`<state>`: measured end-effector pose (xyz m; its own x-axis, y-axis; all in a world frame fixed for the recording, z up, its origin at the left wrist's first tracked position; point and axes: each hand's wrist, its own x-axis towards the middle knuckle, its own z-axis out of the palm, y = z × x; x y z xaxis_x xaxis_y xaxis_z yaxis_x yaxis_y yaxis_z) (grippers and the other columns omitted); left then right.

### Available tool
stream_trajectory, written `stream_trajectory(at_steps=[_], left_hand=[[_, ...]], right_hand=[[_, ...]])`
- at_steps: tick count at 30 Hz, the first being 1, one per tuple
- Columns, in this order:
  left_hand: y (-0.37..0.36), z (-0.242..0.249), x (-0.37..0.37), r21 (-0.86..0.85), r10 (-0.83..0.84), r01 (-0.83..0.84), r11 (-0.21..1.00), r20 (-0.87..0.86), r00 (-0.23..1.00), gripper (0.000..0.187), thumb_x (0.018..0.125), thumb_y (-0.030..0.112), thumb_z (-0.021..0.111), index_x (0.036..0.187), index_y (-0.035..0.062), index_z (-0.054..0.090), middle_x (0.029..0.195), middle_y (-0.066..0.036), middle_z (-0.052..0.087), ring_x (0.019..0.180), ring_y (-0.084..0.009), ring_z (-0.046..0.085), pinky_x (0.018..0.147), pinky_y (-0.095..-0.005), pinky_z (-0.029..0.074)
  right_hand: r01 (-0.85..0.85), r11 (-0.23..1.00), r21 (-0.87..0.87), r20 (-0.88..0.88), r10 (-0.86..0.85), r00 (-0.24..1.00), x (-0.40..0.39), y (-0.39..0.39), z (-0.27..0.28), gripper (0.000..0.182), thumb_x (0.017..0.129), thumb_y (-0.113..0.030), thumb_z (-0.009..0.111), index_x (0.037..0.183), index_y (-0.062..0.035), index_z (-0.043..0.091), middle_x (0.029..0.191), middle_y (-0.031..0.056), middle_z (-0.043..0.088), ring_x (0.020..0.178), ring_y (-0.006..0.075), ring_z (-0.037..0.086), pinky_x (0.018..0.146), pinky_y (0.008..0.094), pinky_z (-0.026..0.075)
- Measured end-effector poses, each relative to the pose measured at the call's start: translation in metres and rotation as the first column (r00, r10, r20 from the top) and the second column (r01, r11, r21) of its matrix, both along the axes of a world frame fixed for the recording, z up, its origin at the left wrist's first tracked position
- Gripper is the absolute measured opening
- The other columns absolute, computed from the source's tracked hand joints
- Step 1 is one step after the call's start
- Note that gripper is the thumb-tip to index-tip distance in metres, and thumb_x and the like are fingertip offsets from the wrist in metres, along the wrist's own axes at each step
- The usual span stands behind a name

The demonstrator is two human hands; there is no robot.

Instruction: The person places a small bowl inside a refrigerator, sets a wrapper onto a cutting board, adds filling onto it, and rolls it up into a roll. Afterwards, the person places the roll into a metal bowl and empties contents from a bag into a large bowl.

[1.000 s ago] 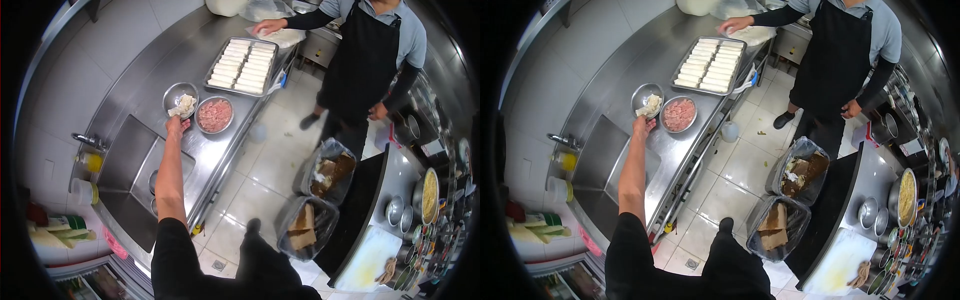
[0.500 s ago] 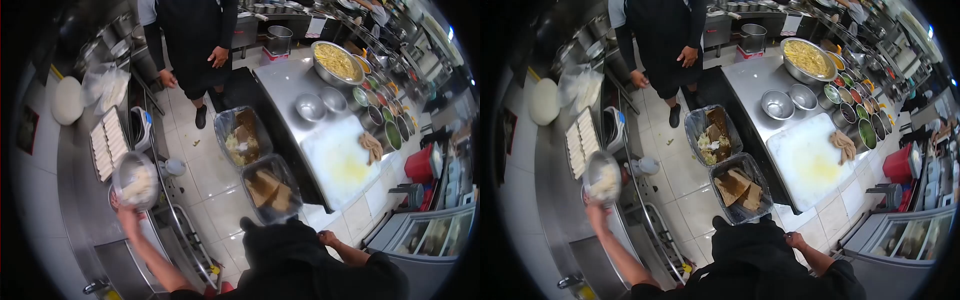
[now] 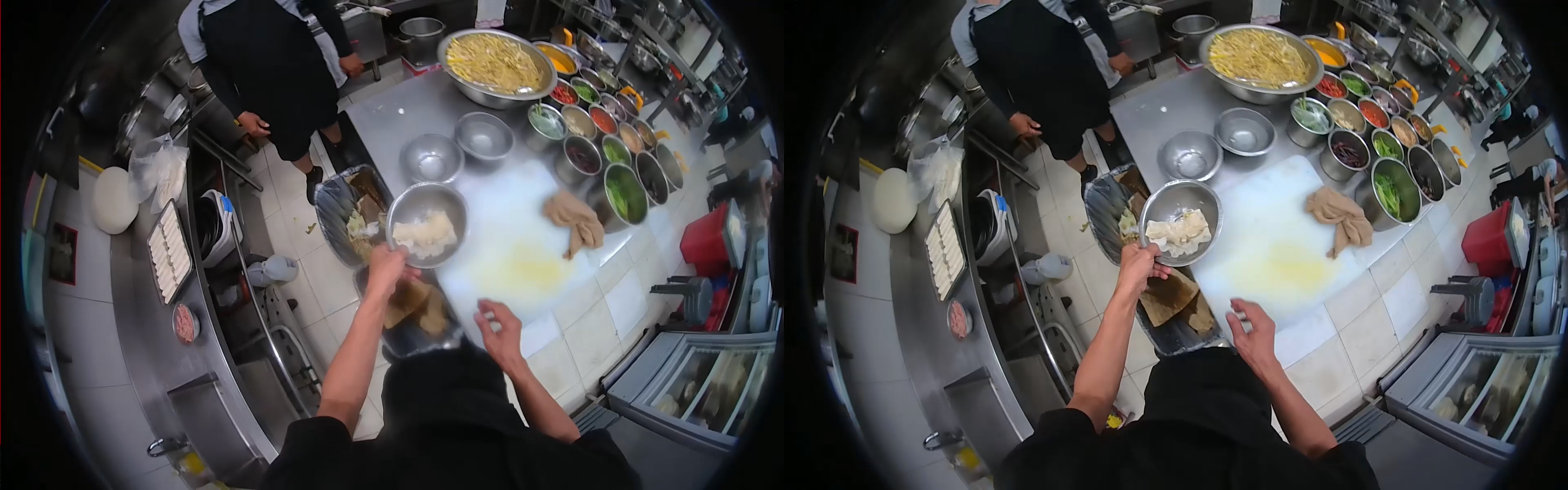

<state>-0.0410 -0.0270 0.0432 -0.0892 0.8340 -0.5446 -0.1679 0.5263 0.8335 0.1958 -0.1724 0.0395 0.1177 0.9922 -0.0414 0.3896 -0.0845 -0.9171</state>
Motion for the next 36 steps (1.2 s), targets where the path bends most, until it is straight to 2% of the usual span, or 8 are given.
stream_trajectory(at_steps=[8, 12, 14, 16, 21, 25, 28, 36], left_hand=[[-0.013, 0.024, 0.073, -0.107, 0.046, -0.072, 0.992, -0.235, 0.971, 0.043, 0.087, 0.023, 0.064, 0.116, -0.0085, 0.056, 0.081, -0.018, 0.068, 0.061, -0.0224, 0.067, 0.054, -0.0326, 0.054], [-0.029, 0.015, 0.052, 0.294, 0.244, 0.088, 0.952, -0.899, 0.364, 0.073, 0.085, 0.040, 0.068, 0.137, -0.0067, 0.046, 0.086, -0.016, 0.068, 0.073, -0.0277, 0.068, 0.065, -0.0367, 0.055], [-0.029, 0.029, 0.063, 0.097, 0.187, -0.167, 0.981, -0.688, 0.701, 0.058, 0.085, 0.041, 0.067, 0.119, -0.0061, 0.058, 0.096, -0.019, 0.065, 0.076, -0.0261, 0.068, 0.066, -0.0353, 0.055], [-0.035, 0.021, 0.075, -0.325, 0.164, -0.181, 0.928, -0.080, 0.983, 0.054, 0.087, 0.039, 0.065, 0.116, -0.0057, 0.060, 0.094, -0.019, 0.066, 0.075, -0.0283, 0.068, 0.067, -0.0366, 0.056], [-0.032, -0.041, 0.120, -0.039, 0.205, -0.202, 0.979, 0.092, 0.974, 0.034, 0.091, 0.026, 0.057, 0.096, -0.0080, 0.057, 0.084, -0.016, 0.063, 0.071, -0.0282, 0.068, 0.062, -0.0380, 0.057], [-0.030, -0.039, 0.123, 0.029, 0.224, -0.230, 0.973, 0.125, 0.966, 0.032, 0.093, 0.019, 0.053, 0.093, -0.0114, 0.062, 0.080, -0.017, 0.066, 0.067, -0.0263, 0.068, 0.062, -0.0353, 0.057], [-0.038, -0.048, 0.117, 0.078, 0.220, -0.232, 0.969, 0.144, 0.965, 0.030, 0.091, 0.014, 0.051, 0.094, -0.0140, 0.060, 0.082, -0.020, 0.066, 0.067, -0.0277, 0.069, 0.060, -0.0360, 0.059], [-0.026, 0.010, 0.118, 0.195, 0.089, -0.110, 0.975, 0.114, 0.989, 0.020, 0.084, 0.007, 0.051, 0.079, -0.0089, 0.061, 0.060, -0.015, 0.062, 0.049, -0.0238, 0.064, 0.050, -0.0337, 0.058]], right_hand=[[-0.058, 0.981, 0.185, -0.056, 0.069, 0.996, 0.076, 0.069, 0.015, 0.032, 0.085, -0.008, 0.072, 0.116, -0.0048, 0.066, 0.109, 0.0137, 0.069, 0.097, 0.0256, 0.067, 0.077, 0.0353, 0.055], [-0.063, 0.991, 0.116, -0.086, 0.073, 0.994, 0.101, 0.071, 0.024, 0.030, 0.086, -0.009, 0.071, 0.115, -0.0045, 0.067, 0.108, 0.0131, 0.069, 0.094, 0.0247, 0.068, 0.076, 0.0340, 0.054], [-0.057, 0.998, -0.006, -0.141, 0.056, 0.988, 0.106, 0.064, 0.019, 0.028, 0.085, -0.009, 0.071, 0.113, -0.0045, 0.068, 0.104, 0.0124, 0.070, 0.093, 0.0248, 0.067, 0.074, 0.0343, 0.054], [-0.034, 0.999, 0.004, -0.100, 0.035, 0.994, 0.106, 0.059, 0.017, 0.026, 0.085, -0.008, 0.071, 0.111, -0.0045, 0.069, 0.101, 0.0120, 0.070, 0.091, 0.0253, 0.066, 0.074, 0.0350, 0.054], [-0.240, 0.875, 0.421, 0.165, 0.186, 0.968, 0.075, 0.090, 0.031, 0.017, 0.080, -0.005, 0.070, 0.097, -0.0050, 0.073, 0.093, 0.0123, 0.068, 0.089, 0.0316, 0.063, 0.079, 0.0391, 0.053], [-0.726, 0.687, -0.023, 0.649, 0.563, 0.511, 0.021, 0.170, 0.038, 0.016, 0.079, -0.012, 0.069, 0.092, -0.0057, 0.073, 0.093, 0.0146, 0.070, 0.091, 0.0343, 0.066, 0.078, 0.0418, 0.055], [-0.741, 0.631, -0.228, 0.755, 0.595, 0.275, -0.002, 0.192, 0.031, 0.017, 0.077, -0.013, 0.069, 0.090, -0.0034, 0.073, 0.093, 0.0178, 0.071, 0.090, 0.0352, 0.069, 0.078, 0.0417, 0.057], [-0.815, 0.543, -0.203, 0.837, 0.528, 0.143, 0.022, 0.191, 0.058, 0.015, 0.080, -0.013, 0.061, 0.085, -0.0043, 0.072, 0.087, 0.0183, 0.071, 0.083, 0.0343, 0.071, 0.073, 0.0440, 0.057]])
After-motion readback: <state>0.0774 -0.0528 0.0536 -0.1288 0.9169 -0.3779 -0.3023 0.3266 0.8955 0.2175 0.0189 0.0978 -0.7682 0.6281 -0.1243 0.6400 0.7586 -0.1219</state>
